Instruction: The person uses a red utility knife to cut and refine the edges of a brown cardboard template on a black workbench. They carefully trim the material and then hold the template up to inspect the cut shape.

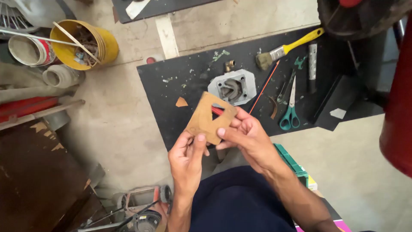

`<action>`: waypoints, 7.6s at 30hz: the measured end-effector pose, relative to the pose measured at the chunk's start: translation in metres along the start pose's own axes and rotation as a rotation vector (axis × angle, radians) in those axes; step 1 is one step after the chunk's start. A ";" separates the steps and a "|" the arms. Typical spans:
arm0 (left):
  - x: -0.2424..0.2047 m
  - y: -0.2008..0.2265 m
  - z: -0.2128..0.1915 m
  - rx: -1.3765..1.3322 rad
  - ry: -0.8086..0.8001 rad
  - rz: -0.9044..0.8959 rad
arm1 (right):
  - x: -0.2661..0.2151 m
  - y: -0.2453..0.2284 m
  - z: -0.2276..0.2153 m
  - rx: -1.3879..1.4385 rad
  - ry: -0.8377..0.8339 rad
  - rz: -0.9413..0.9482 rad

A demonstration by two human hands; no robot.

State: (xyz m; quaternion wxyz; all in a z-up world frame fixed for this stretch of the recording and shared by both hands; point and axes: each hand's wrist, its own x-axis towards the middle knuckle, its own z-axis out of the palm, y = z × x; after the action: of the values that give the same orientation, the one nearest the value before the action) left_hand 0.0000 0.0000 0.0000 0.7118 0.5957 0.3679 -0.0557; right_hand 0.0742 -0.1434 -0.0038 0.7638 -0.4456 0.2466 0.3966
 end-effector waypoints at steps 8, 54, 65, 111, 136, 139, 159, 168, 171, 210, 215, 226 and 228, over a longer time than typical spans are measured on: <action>0.015 0.031 0.018 0.033 -0.042 -0.073 | 0.010 -0.032 -0.009 0.027 -0.139 0.169; 0.016 -0.155 -0.115 0.841 0.349 0.723 | 0.005 0.090 -0.062 -1.496 0.268 -0.485; 0.011 -0.153 -0.096 0.926 0.208 0.654 | 0.009 0.114 -0.059 -1.546 0.536 -0.427; -0.017 -0.060 0.031 -0.196 -0.248 -0.108 | -0.017 0.015 -0.090 -0.099 0.032 -0.286; -0.056 0.031 0.040 0.127 -0.213 0.159 | -0.080 -0.042 -0.035 -0.027 0.023 -0.307; -0.055 0.032 0.038 0.037 -0.260 0.109 | -0.077 -0.039 -0.030 -0.043 0.028 -0.296; 0.015 -0.135 -0.059 0.825 0.339 0.425 | 0.025 0.077 -0.090 -1.705 0.263 -0.533; 0.009 -0.155 -0.083 0.819 0.415 0.641 | 0.007 0.044 -0.060 -1.522 0.105 -0.231; 0.012 -0.170 -0.089 0.877 0.456 0.722 | 0.006 0.078 -0.088 -0.702 0.150 -0.115; 0.062 -0.164 -0.088 0.909 0.260 0.857 | 0.079 0.169 -0.047 -0.859 0.041 -0.902; 0.069 -0.160 -0.089 0.885 0.221 0.873 | 0.099 0.177 -0.077 -0.928 0.062 -0.987; 0.069 -0.164 -0.090 0.862 0.241 0.861 | 0.107 0.184 -0.083 -1.087 0.061 -0.978; 0.069 -0.164 -0.090 0.865 0.231 0.865 | 0.105 0.182 -0.080 -1.086 0.065 -0.981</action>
State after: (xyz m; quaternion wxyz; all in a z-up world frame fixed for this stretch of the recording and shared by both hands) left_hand -0.0760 0.0583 -0.1750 0.3199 0.9274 0.1118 0.1586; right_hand -0.0185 -0.1200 -0.2073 0.5174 -0.8320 -0.1903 0.0621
